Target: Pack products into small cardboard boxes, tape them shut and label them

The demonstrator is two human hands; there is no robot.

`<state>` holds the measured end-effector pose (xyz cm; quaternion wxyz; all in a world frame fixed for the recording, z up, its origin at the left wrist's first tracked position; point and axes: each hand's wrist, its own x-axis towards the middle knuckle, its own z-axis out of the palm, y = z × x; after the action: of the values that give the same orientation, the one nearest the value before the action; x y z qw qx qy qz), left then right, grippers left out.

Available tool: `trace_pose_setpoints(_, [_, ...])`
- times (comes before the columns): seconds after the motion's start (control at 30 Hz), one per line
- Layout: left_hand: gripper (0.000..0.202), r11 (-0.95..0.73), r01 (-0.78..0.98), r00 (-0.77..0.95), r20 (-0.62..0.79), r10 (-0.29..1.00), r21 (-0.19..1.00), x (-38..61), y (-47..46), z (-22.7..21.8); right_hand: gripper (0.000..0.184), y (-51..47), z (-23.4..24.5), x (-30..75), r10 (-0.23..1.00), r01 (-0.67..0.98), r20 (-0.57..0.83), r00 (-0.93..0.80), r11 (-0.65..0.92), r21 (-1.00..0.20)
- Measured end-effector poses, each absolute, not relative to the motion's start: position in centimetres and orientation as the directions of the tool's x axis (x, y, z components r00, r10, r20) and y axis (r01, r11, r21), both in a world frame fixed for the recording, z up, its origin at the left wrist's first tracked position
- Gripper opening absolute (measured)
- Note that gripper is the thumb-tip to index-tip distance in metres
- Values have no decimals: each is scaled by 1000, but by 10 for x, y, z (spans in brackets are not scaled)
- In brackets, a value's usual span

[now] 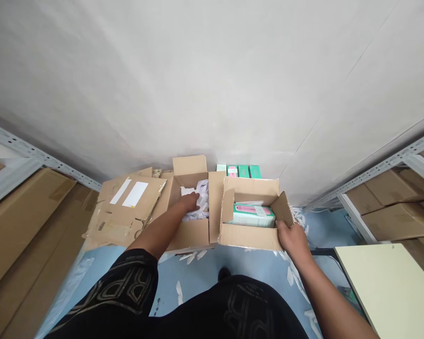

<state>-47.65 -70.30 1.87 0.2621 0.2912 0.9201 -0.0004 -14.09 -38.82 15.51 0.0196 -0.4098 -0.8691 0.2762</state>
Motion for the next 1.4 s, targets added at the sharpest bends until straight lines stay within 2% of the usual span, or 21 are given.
trace_pose_setpoints(0.07, [76,837,523,-691,-493,528,162,-477,-706,20,49,-388,154,-142,728,707,-200,-655,498,-502])
trace_pose_setpoints(0.1, [74,840,515,-689,-502,522,167,-477,-706,20,49,-388,154,-142,730,708,-204,-653,491,-507])
trace_pose_setpoints(0.27, [39,855,480,-699,-505,507,193,-477,-706,31,50,-389,155,-145,720,705,-210,-661,501,-502])
trace_pose_setpoints(0.4, [23,846,470,-739,-411,533,251,-480,-713,63,52,-387,157,-148,713,707,-215,-667,515,-485])
trace_pose_setpoints(0.47, [22,836,471,-765,-341,546,282,-482,-718,89,53,-386,157,-151,713,713,-217,-666,524,-466])
trace_pose_setpoints(0.57, [26,802,472,-818,-156,553,367,-477,-724,140,55,-386,159,-156,717,735,-244,-654,523,-432])
trace_pose_setpoints(0.67, [19,596,501,-840,186,510,628,-454,-721,198,54,-386,162,-160,707,734,-254,-660,533,-420])
trace_pose_setpoints(0.73, [19,445,520,-833,317,454,729,-428,-713,234,53,-388,165,-162,697,722,-243,-674,554,-414])
trace_pose_setpoints(0.8, [19,284,576,-788,429,441,766,-396,-700,264,52,-390,169,-163,699,724,-240,-673,559,-404])
trace_pose_setpoints(0.87, [14,124,673,-680,544,492,729,-363,-678,282,51,-392,173,-162,712,735,-237,-660,550,-396])
trace_pose_setpoints(0.9, [11,57,724,-593,577,561,688,-347,-665,286,50,-393,176,-160,719,739,-233,-655,545,-397])
trace_pose_setpoints(0.93, [9,-6,767,-487,589,645,641,-332,-649,286,48,-393,178,-157,722,738,-226,-654,542,-402])
trace_pose_setpoints(1.03, [19,-80,841,-218,471,855,535,-298,-597,268,44,-391,183,-144,728,723,-194,-658,540,-431])
trace_pose_setpoints(1.17, [27,-52,921,-59,269,961,387,-276,-541,234,43,-377,181,-113,773,746,-166,-613,496,-444])
trace_pose_setpoints(1.23, [30,-88,930,6,223,975,356,-268,-525,226,43,-366,178,-93,803,768,-167,-573,453,-453])
trace_pose_setpoints(1.3, [34,-104,922,12,242,970,373,-255,-514,222,43,-351,175,-67,832,789,-173,-526,402,-465])
trace_pose_setpoints(1.4, [48,29,873,-224,348,910,487,-224,-495,204,44,-327,170,-22,882,824,-188,-432,301,-481])
